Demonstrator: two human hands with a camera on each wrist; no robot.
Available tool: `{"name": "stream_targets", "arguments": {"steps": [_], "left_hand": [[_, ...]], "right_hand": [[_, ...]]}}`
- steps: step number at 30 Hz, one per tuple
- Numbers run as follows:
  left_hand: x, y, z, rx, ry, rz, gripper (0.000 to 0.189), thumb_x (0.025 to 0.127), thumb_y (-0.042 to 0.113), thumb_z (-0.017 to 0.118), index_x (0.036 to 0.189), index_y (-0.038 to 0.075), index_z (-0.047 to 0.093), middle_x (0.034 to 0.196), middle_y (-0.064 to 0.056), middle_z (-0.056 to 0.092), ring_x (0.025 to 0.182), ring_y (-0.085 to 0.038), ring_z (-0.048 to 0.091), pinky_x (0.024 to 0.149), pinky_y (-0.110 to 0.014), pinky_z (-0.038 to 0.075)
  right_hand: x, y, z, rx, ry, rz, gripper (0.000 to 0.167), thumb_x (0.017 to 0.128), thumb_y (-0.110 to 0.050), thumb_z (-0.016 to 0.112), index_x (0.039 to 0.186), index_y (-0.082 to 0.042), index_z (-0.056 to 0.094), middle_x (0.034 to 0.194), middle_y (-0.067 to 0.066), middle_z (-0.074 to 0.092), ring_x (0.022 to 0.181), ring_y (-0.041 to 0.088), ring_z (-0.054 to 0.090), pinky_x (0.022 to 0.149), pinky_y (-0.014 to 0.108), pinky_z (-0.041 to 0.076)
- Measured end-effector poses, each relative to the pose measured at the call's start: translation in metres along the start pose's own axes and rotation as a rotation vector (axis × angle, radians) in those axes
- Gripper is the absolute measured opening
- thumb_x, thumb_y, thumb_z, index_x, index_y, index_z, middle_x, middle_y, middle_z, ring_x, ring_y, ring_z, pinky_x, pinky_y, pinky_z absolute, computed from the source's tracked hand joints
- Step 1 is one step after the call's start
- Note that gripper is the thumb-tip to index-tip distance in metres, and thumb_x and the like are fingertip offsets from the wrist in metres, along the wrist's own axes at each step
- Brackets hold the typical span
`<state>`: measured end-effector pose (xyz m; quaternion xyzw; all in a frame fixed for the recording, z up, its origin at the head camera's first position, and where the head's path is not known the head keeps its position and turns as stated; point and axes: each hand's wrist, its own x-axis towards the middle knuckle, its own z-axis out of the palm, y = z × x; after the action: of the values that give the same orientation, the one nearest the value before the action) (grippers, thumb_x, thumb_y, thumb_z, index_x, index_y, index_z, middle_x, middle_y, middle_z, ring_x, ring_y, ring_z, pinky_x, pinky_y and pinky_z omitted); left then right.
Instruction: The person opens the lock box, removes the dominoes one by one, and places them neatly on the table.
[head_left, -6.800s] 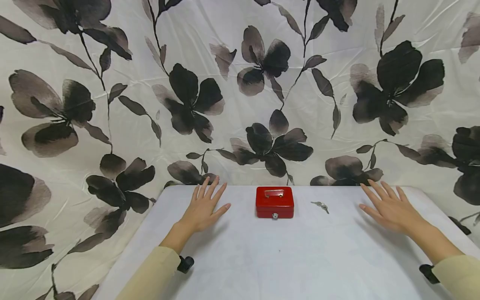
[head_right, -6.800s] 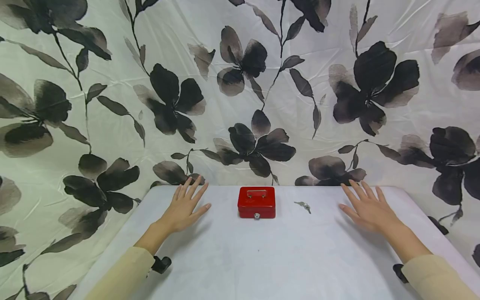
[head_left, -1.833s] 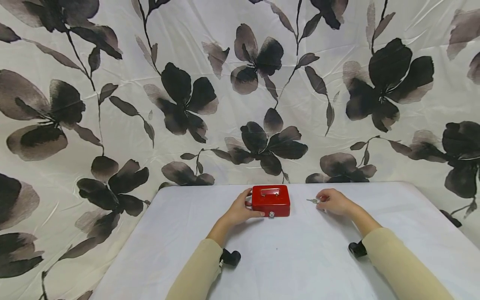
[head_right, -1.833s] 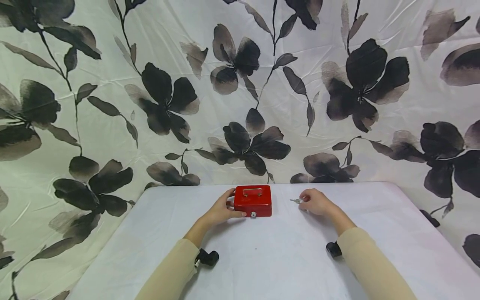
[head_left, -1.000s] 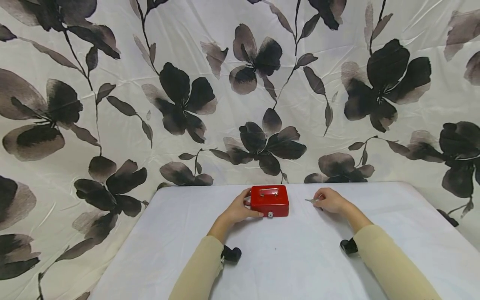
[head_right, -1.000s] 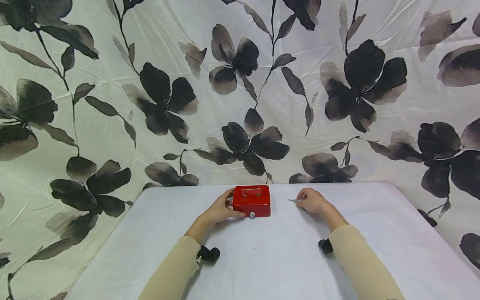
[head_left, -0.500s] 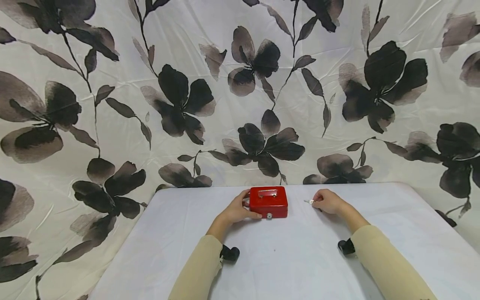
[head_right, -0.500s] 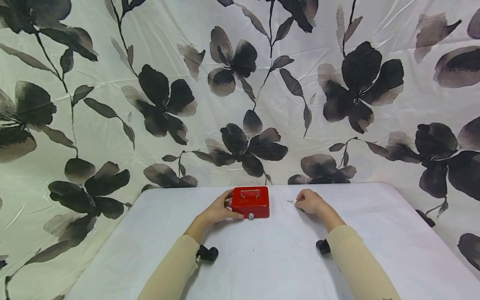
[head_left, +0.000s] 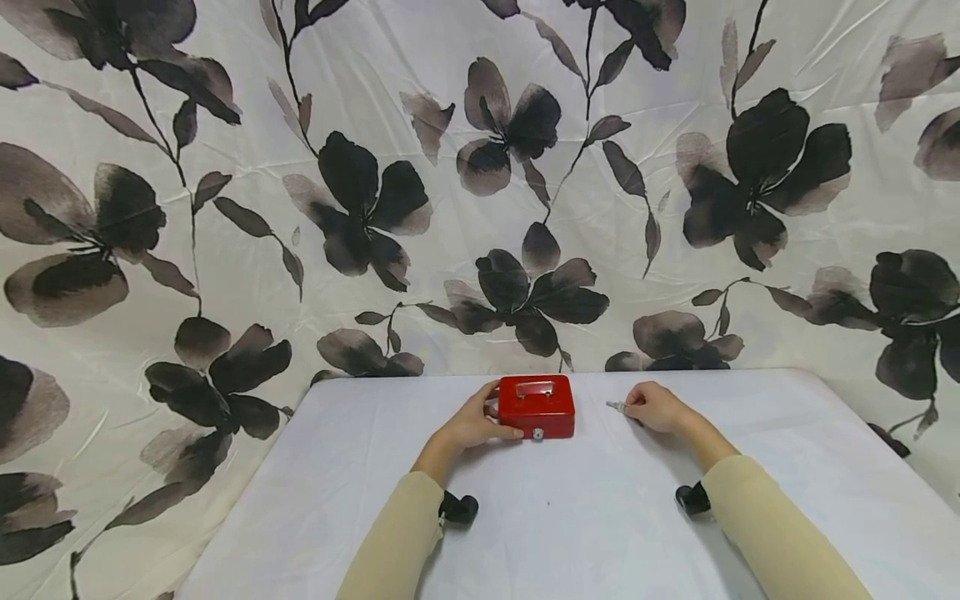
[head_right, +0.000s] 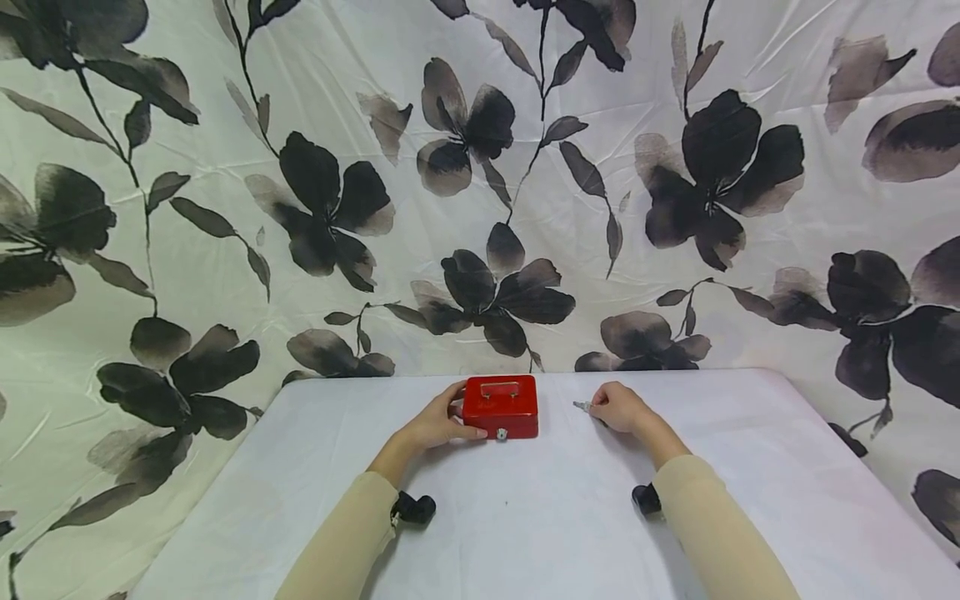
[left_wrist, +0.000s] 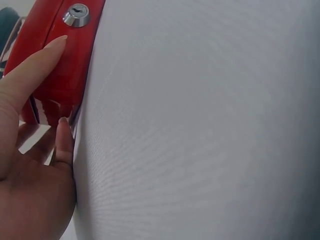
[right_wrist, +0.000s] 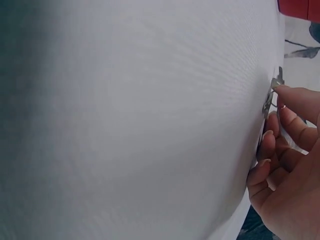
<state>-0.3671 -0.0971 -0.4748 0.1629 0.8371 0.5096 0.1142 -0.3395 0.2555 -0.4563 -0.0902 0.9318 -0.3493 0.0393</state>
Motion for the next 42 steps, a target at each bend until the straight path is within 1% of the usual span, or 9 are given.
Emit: {"name": "stream_targets", "arguments": {"steps": [4,10,15,21,24,29,34,39,42], "left_hand": [[0.0,-0.001,-0.001,0.005,-0.002,-0.001,0.094,0.08,0.019,0.089,0.157,0.014,0.035,0.145,-0.008,0.051,0.114,-0.025,0.051,0.088,-0.039,0.054],[0.002,-0.001,-0.003,0.024,-0.031,-0.017,0.096,0.081,0.024,0.089,0.158,0.014,0.033,0.143,-0.007,0.051,0.113,-0.024,0.051,0.089,-0.039,0.053],[0.003,0.0,-0.005,0.064,-0.044,-0.033,0.096,0.081,0.026,0.089,0.158,0.014,0.032,0.135,-0.007,0.054,0.11,-0.024,0.051,0.088,-0.039,0.051],[0.003,0.002,-0.006,0.065,-0.045,-0.044,0.098,0.081,0.026,0.089,0.158,0.013,0.031,0.131,-0.008,0.054,0.11,-0.024,0.05,0.085,-0.038,0.052],[0.002,0.002,-0.005,0.071,-0.041,-0.054,0.098,0.081,0.027,0.089,0.159,0.013,0.031,0.131,-0.008,0.054,0.111,-0.024,0.05,0.087,-0.039,0.052],[0.003,0.002,-0.003,0.085,-0.043,-0.052,0.099,0.08,0.028,0.089,0.158,0.013,0.031,0.136,-0.007,0.053,0.112,-0.024,0.051,0.089,-0.04,0.052],[0.004,0.002,-0.003,0.071,-0.039,-0.042,0.097,0.08,0.027,0.089,0.157,0.013,0.032,0.132,-0.008,0.054,0.111,-0.024,0.051,0.085,-0.038,0.052],[0.003,0.004,-0.004,0.058,-0.037,-0.034,0.096,0.08,0.025,0.089,0.157,0.013,0.033,0.128,-0.008,0.056,0.109,-0.024,0.052,0.084,-0.039,0.051],[0.002,0.003,-0.004,0.065,-0.039,-0.037,0.096,0.08,0.025,0.089,0.157,0.014,0.033,0.129,-0.008,0.056,0.11,-0.024,0.051,0.087,-0.041,0.051]], "right_hand": [[0.0,-0.001,-0.001,-0.008,0.005,0.002,0.011,0.099,-0.008,0.062,0.092,0.001,0.062,0.083,0.007,0.057,0.077,0.02,0.053,0.068,0.032,0.044],[0.0,-0.001,-0.001,-0.015,0.008,0.034,0.011,0.099,-0.01,0.062,0.093,-0.001,0.062,0.086,0.007,0.057,0.081,0.021,0.053,0.07,0.033,0.043],[-0.002,-0.002,-0.002,0.002,0.001,0.005,0.011,0.1,-0.009,0.061,0.094,0.0,0.063,0.087,0.007,0.058,0.081,0.02,0.052,0.07,0.033,0.043],[-0.007,-0.005,-0.005,0.029,0.017,-0.032,0.012,0.099,-0.008,0.061,0.095,0.002,0.063,0.09,0.009,0.059,0.081,0.021,0.052,0.069,0.033,0.042],[-0.009,-0.007,-0.006,0.035,0.032,-0.051,0.011,0.099,-0.007,0.061,0.095,0.003,0.063,0.092,0.011,0.061,0.082,0.02,0.053,0.07,0.033,0.043],[-0.011,-0.009,-0.007,0.085,0.052,-0.065,0.012,0.099,-0.007,0.061,0.097,0.004,0.066,0.093,0.012,0.066,0.083,0.02,0.055,0.074,0.034,0.046],[-0.013,-0.014,-0.01,0.141,0.082,-0.06,0.017,0.1,-0.012,0.063,0.099,0.004,0.068,0.096,0.014,0.07,0.086,0.019,0.058,0.077,0.034,0.046],[-0.015,-0.02,-0.013,0.229,0.103,-0.069,0.018,0.1,-0.01,0.064,0.104,0.007,0.066,0.1,0.017,0.072,0.093,0.02,0.063,0.079,0.032,0.049],[-0.017,-0.022,-0.014,0.281,0.091,-0.076,0.018,0.1,-0.007,0.063,0.107,0.009,0.065,0.102,0.018,0.073,0.098,0.024,0.067,0.084,0.037,0.053]]}}
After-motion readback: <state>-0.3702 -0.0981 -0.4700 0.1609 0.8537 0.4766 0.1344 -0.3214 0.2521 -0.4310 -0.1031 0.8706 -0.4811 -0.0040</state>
